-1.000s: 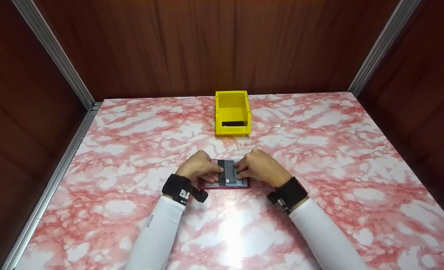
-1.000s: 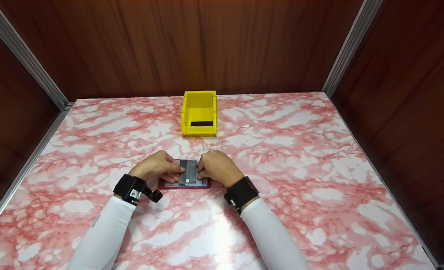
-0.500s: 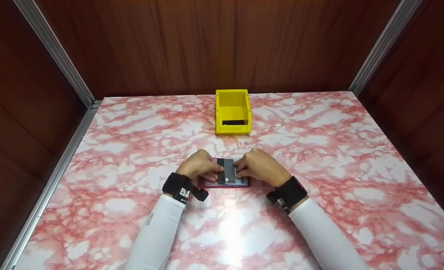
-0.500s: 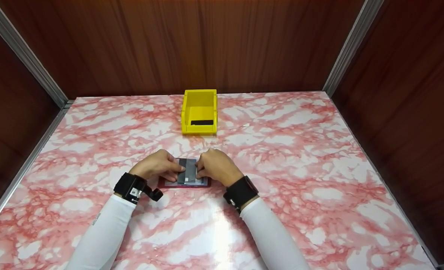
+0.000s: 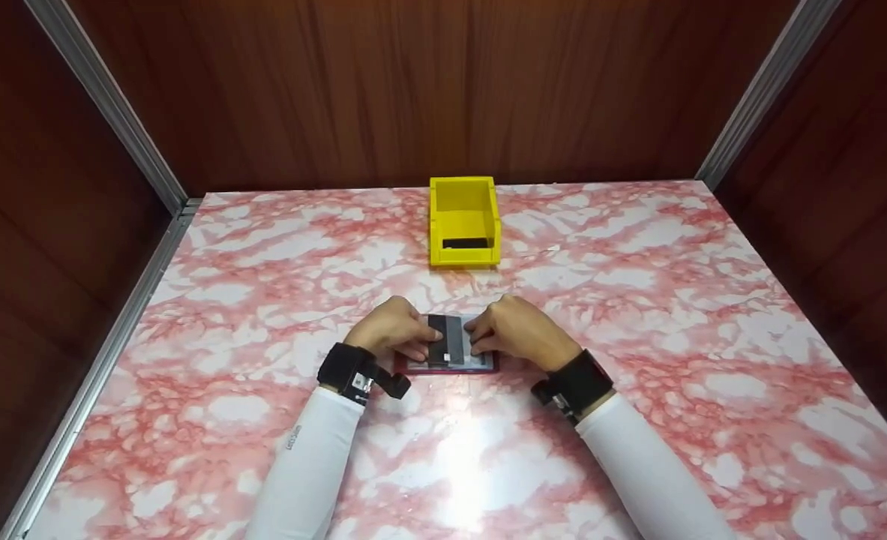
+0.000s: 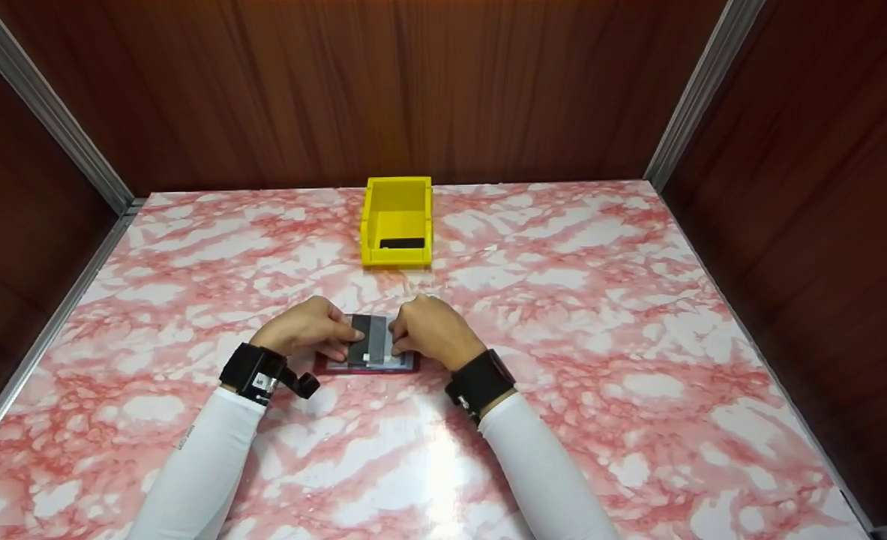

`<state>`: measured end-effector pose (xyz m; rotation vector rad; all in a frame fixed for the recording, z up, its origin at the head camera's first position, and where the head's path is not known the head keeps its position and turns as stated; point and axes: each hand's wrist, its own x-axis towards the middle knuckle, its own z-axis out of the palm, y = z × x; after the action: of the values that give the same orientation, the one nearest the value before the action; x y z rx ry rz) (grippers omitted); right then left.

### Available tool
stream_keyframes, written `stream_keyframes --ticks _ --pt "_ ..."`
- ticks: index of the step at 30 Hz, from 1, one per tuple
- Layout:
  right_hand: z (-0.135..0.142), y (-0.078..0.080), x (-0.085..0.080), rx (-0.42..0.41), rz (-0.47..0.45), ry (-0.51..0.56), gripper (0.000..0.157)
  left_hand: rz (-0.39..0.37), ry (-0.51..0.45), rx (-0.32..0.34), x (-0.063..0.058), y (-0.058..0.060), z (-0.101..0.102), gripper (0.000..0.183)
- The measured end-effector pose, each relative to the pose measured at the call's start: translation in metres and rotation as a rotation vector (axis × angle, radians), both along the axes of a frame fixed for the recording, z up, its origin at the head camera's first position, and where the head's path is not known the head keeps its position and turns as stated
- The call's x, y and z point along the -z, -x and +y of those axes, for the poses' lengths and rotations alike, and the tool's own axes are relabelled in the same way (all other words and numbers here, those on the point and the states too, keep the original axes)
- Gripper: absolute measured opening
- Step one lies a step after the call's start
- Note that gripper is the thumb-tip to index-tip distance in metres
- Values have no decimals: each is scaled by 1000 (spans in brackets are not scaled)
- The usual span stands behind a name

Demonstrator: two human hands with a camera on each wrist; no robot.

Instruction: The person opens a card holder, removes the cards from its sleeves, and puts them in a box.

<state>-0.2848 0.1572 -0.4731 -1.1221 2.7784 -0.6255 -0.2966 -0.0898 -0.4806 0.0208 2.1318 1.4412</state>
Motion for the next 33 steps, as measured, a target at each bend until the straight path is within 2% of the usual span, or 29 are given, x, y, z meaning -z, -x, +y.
stream_keyframes --ticks 5,16,23,33 --pt "0 0 -1 12 -13 -6 18 -6 -6 3 -2 0 -2 21" --pt "-1 0 -1 31 -36 -6 18 -12 56 9 -10 1 -5 14" --pt "0 -1 -1 41 -36 -13 20 7 45 22 -9 0 -8 15" --pt "-2 -1 -2 73 -87 2 19 28 58 16 -8 1 -7 11"
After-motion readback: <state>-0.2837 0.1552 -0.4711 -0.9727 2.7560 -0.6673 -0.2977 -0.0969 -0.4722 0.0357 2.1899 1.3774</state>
